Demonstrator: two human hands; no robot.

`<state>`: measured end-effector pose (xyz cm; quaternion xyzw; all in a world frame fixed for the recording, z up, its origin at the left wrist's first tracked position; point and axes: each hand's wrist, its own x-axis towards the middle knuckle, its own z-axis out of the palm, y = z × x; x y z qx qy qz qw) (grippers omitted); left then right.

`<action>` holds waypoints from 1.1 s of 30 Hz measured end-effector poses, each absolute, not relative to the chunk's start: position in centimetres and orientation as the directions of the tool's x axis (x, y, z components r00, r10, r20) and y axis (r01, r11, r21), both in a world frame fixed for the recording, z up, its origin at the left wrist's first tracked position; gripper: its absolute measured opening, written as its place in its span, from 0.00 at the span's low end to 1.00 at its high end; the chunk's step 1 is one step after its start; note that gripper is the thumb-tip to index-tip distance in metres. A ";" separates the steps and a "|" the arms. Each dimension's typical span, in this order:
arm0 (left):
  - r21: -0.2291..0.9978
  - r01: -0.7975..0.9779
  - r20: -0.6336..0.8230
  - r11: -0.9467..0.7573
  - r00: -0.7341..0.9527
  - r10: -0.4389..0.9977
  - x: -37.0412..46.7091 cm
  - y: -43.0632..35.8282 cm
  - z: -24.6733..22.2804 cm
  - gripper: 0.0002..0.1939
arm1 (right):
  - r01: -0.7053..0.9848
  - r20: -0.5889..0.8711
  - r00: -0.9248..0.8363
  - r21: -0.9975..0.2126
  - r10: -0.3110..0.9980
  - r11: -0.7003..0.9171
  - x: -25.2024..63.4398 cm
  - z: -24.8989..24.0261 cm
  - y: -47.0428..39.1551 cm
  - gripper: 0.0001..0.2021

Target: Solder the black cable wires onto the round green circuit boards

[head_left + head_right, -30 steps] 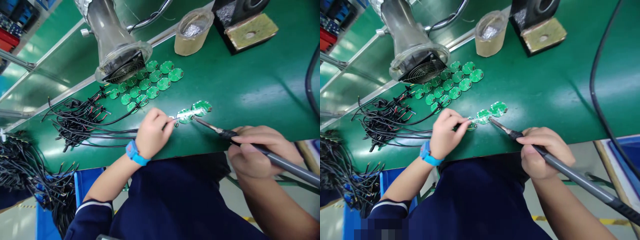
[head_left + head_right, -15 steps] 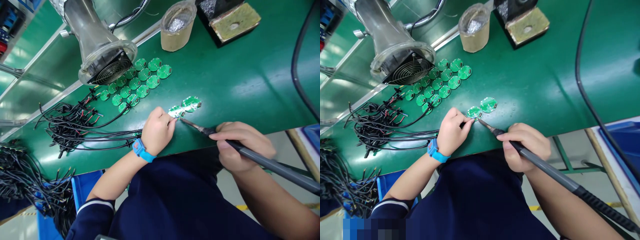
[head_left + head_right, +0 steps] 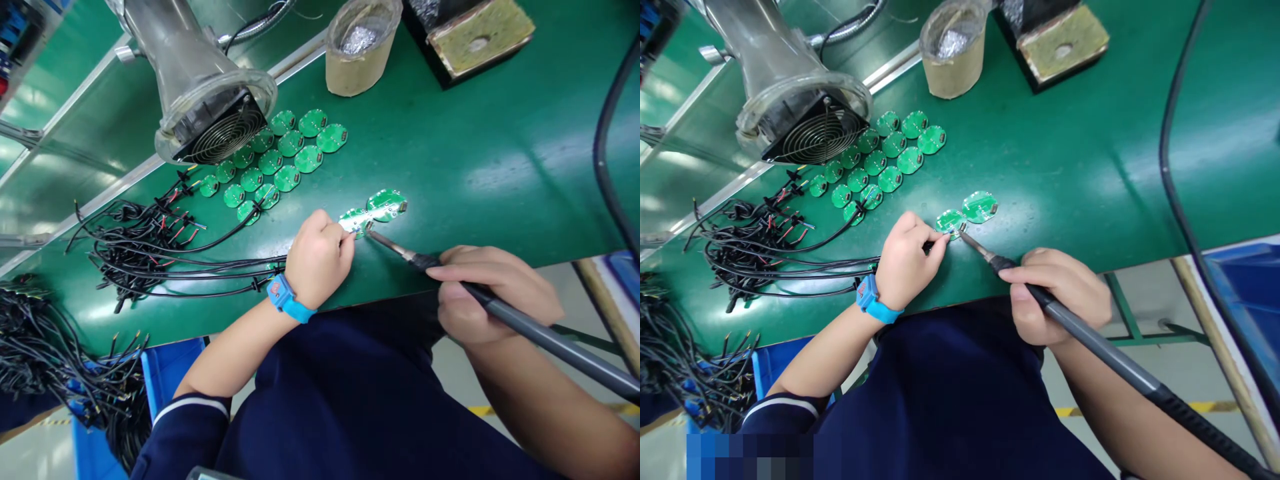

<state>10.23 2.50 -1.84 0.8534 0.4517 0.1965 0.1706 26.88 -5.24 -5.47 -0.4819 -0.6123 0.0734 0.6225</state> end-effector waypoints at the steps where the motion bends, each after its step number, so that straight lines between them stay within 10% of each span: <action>1: 0.471 0.703 0.178 -0.533 0.516 0.838 10.2 2.5 -1.8 0.09 | 0.494 0.693 0.259 -0.694 0.673 0.524 26.9 -5.5 -5.2 0.10; 33: 0.440 0.823 0.052 -0.359 0.376 0.925 11.4 2.4 -1.1 0.11 | 0.544 0.639 0.173 -0.696 0.749 0.469 26.8 -4.5 -4.8 0.08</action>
